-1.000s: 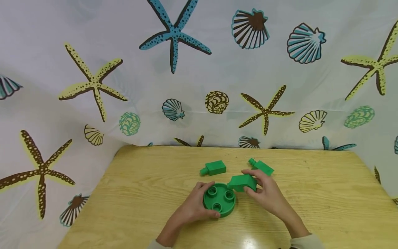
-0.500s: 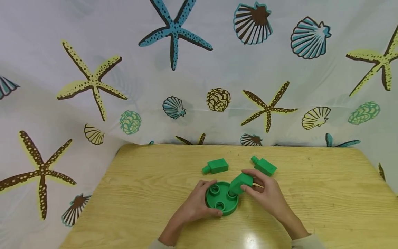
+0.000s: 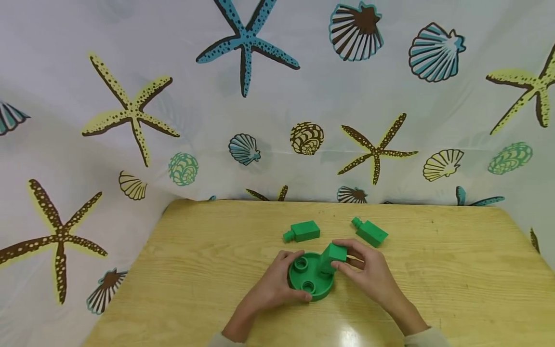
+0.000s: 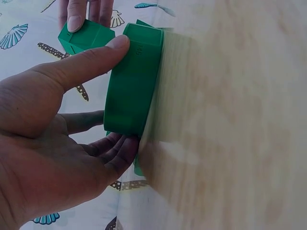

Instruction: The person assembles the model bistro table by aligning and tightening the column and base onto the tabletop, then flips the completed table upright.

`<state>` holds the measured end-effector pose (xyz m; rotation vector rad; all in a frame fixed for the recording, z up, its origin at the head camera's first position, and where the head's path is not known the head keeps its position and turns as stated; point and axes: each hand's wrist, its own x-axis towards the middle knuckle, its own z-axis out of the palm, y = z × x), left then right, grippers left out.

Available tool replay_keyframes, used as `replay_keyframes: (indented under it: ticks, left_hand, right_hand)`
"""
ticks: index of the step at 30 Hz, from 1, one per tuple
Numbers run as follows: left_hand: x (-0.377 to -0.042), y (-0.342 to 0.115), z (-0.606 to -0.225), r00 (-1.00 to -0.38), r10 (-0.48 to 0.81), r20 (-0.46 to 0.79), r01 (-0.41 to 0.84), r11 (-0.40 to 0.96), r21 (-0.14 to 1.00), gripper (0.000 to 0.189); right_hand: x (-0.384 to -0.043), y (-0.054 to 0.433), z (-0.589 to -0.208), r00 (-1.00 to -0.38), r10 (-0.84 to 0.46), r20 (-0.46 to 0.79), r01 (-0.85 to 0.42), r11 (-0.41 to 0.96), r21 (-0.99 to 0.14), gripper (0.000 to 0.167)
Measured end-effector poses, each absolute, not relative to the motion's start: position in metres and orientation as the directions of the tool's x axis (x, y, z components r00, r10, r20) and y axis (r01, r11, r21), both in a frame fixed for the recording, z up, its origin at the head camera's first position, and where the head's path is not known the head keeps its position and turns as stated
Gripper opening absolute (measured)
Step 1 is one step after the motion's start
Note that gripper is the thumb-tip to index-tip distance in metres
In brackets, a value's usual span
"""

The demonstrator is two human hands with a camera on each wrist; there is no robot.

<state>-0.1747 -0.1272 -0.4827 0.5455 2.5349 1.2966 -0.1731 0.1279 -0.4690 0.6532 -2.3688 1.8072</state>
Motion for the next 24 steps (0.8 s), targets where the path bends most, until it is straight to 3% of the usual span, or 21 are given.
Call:
replay_keyframes:
  ticks: [24]
  left_hand:
    - [-0.1722, -0.1275, -0.4838, -0.902, 0.43, -0.041, 0.217, 0.534, 0.817, 0.098]
  right_hand:
    - [-0.1767, 0.1279, -0.4646, -0.856, -0.381, 0.349, -0.448, 0.21, -0.869, 0.035]
